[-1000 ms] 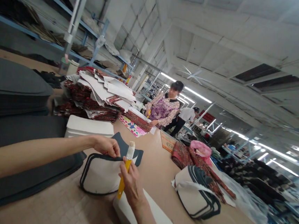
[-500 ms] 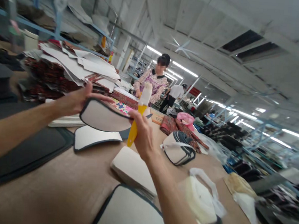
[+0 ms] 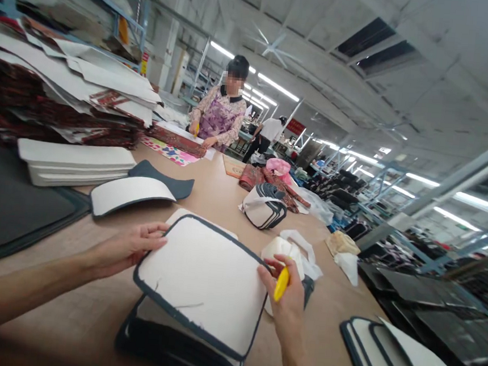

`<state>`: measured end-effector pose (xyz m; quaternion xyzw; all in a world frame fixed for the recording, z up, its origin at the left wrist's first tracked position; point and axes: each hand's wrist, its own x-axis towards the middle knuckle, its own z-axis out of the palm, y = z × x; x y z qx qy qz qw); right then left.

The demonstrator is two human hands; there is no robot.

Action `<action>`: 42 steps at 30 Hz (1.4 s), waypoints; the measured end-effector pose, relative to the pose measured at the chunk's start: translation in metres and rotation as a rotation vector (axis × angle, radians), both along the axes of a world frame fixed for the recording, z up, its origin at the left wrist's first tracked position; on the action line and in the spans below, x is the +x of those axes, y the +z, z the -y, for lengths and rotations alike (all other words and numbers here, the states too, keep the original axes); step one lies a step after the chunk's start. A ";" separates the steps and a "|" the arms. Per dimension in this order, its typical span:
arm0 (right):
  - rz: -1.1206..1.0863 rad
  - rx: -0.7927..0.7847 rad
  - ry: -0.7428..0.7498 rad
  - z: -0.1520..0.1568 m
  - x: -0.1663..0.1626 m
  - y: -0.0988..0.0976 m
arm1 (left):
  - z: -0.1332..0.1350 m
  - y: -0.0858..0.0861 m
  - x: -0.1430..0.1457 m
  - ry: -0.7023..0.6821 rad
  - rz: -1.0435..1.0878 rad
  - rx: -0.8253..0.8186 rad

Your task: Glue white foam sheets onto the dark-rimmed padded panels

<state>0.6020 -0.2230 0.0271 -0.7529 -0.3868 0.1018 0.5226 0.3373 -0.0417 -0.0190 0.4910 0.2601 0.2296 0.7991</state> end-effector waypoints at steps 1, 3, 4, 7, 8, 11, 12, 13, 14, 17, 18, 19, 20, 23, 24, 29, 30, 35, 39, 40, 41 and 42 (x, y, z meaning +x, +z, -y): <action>0.010 -0.028 0.003 0.005 0.004 -0.011 | 0.003 -0.014 0.005 -0.028 -0.061 0.019; 0.047 -0.090 0.038 0.009 0.011 -0.034 | 0.008 -0.039 0.009 -0.068 -0.213 0.178; 0.083 -0.117 0.065 0.010 0.013 -0.047 | 0.010 -0.049 0.009 -0.067 -0.291 0.338; 0.239 -0.173 0.123 0.010 0.015 -0.080 | 0.018 -0.064 0.002 -0.064 -0.439 0.973; 0.289 -0.181 0.124 0.010 0.014 -0.088 | 0.021 -0.064 0.000 -0.112 -0.432 1.146; 0.441 -0.180 0.039 0.006 0.010 -0.087 | 0.018 -0.055 0.001 -0.337 -0.314 1.333; 0.490 -0.174 0.008 0.002 0.009 -0.078 | 0.012 -0.051 0.005 -0.346 -0.283 1.326; 0.529 -0.177 -0.021 -0.004 0.008 -0.066 | 0.003 -0.049 0.010 -0.313 -0.282 1.323; 0.550 -0.188 -0.038 -0.013 0.007 -0.051 | -0.009 -0.048 0.016 -0.264 -0.309 1.336; 0.443 -0.206 0.016 -0.059 0.007 -0.012 | -0.046 -0.057 0.032 -0.230 -0.448 1.482; 0.350 -0.179 0.065 -0.080 0.007 -0.005 | -0.056 -0.063 0.036 -0.253 -0.477 1.539; 0.238 -0.145 0.129 -0.103 0.006 -0.004 | -0.062 -0.069 0.038 -0.266 -0.488 1.583; 0.130 -0.108 0.190 -0.126 0.005 -0.007 | -0.066 -0.075 0.040 -0.265 -0.485 1.616; -0.058 -0.088 0.318 -0.196 -0.007 -0.038 | -0.068 -0.086 0.042 -0.224 -0.485 1.661; -0.071 -0.099 0.342 -0.216 -0.013 -0.052 | -0.067 -0.087 0.043 -0.222 -0.492 1.664; -0.096 -0.174 0.479 -0.268 -0.033 -0.098 | -0.070 -0.077 0.047 -0.302 -0.530 1.621; -0.094 -0.194 0.488 -0.267 -0.029 -0.100 | -0.070 -0.074 0.047 -0.318 -0.546 1.613; -0.019 -0.284 0.336 -0.198 0.044 -0.082 | -0.067 -0.071 0.043 -0.310 -0.551 1.628; 0.052 -0.308 0.194 -0.145 0.081 -0.053 | -0.085 -0.074 0.046 -0.272 -0.435 1.497; 0.058 -0.300 0.185 -0.145 0.074 -0.049 | -0.094 -0.075 0.048 -0.260 -0.400 1.404; 0.050 -0.293 0.211 -0.149 0.061 -0.047 | -0.104 -0.076 0.050 -0.248 -0.371 1.302; 0.036 -0.286 0.247 -0.159 0.043 -0.047 | -0.114 -0.076 0.052 -0.239 -0.343 1.207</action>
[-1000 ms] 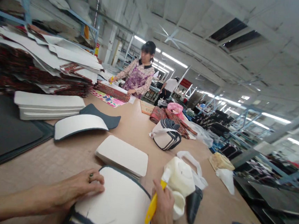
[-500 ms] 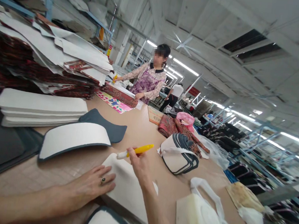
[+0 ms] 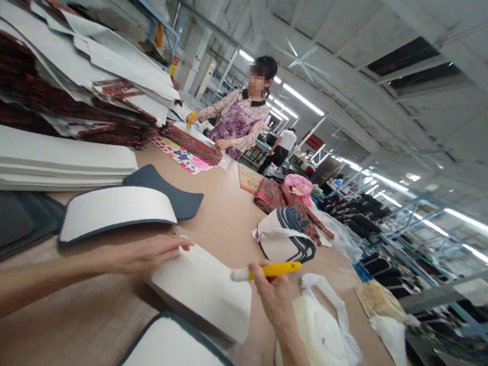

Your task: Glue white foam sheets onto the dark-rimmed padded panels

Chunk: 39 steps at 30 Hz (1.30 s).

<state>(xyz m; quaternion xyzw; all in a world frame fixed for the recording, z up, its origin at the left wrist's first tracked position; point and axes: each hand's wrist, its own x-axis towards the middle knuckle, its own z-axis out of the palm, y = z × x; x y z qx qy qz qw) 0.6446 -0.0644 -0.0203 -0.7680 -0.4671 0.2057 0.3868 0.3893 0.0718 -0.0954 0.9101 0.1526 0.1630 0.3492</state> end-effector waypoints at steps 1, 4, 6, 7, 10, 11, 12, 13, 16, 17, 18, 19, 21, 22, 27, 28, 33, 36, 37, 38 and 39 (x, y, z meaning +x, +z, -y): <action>-0.049 -0.008 0.085 -0.012 -0.022 -0.002 | -0.008 -0.001 0.002 -0.001 0.015 -0.073; -0.174 -0.055 0.333 -0.047 -0.086 -0.011 | -0.022 0.001 0.005 -0.058 -0.004 -0.145; -0.195 -0.083 0.396 -0.052 -0.105 -0.015 | -0.021 0.006 0.004 -0.073 -0.045 -0.131; -0.191 -0.107 0.405 -0.047 -0.103 -0.016 | -0.018 0.009 0.003 -0.063 -0.071 -0.116; -0.092 -0.222 0.282 -0.006 -0.059 -0.013 | -0.008 0.019 -0.001 -0.056 -0.145 -0.051; -0.043 -0.256 0.199 0.012 -0.039 -0.009 | -0.004 0.021 -0.002 -0.073 -0.162 -0.023; 0.000 -0.279 0.121 0.029 -0.019 -0.004 | -0.001 0.023 -0.003 -0.095 -0.175 0.014; 0.036 -0.279 0.080 0.045 -0.002 0.001 | 0.002 0.024 -0.004 -0.111 -0.183 0.060; 0.072 -0.179 -0.053 0.070 0.018 0.016 | 0.008 0.025 -0.004 -0.115 -0.184 0.203; 0.047 -0.119 -0.075 0.070 0.014 0.020 | 0.008 0.026 -0.003 -0.116 -0.182 0.225; 0.007 -0.062 -0.073 0.068 0.006 0.021 | 0.008 0.026 -0.003 -0.123 -0.180 0.224; -0.045 -0.015 -0.040 0.063 -0.003 0.021 | 0.006 0.028 -0.002 -0.135 -0.179 0.204; -0.123 0.026 0.093 0.052 -0.023 0.016 | 0.002 0.030 0.000 -0.164 -0.181 0.142; -0.109 0.016 0.170 0.047 -0.030 0.011 | -0.001 0.031 0.001 -0.168 -0.183 0.117; 0.386 -0.006 0.310 0.038 -0.025 -0.013 | -0.020 0.034 0.005 -0.021 -0.070 0.011; 0.435 0.039 0.259 0.040 -0.019 -0.010 | -0.024 0.040 0.005 0.026 -0.029 -0.017; 0.339 0.292 -0.098 0.074 -0.016 0.054 | -0.023 0.093 -0.008 0.312 0.462 -0.247; 0.058 0.408 -0.256 0.109 -0.032 0.083 | 0.002 0.119 -0.015 0.323 0.610 -0.452; -0.032 0.396 -0.291 0.121 -0.038 0.085 | 0.014 0.122 -0.016 0.295 0.605 -0.526; -0.121 0.366 -0.315 0.132 -0.043 0.082 | 0.025 0.123 -0.015 0.259 0.587 -0.596; -0.218 0.332 -0.328 0.142 -0.049 0.077 | 0.036 0.123 -0.014 0.224 0.572 -0.657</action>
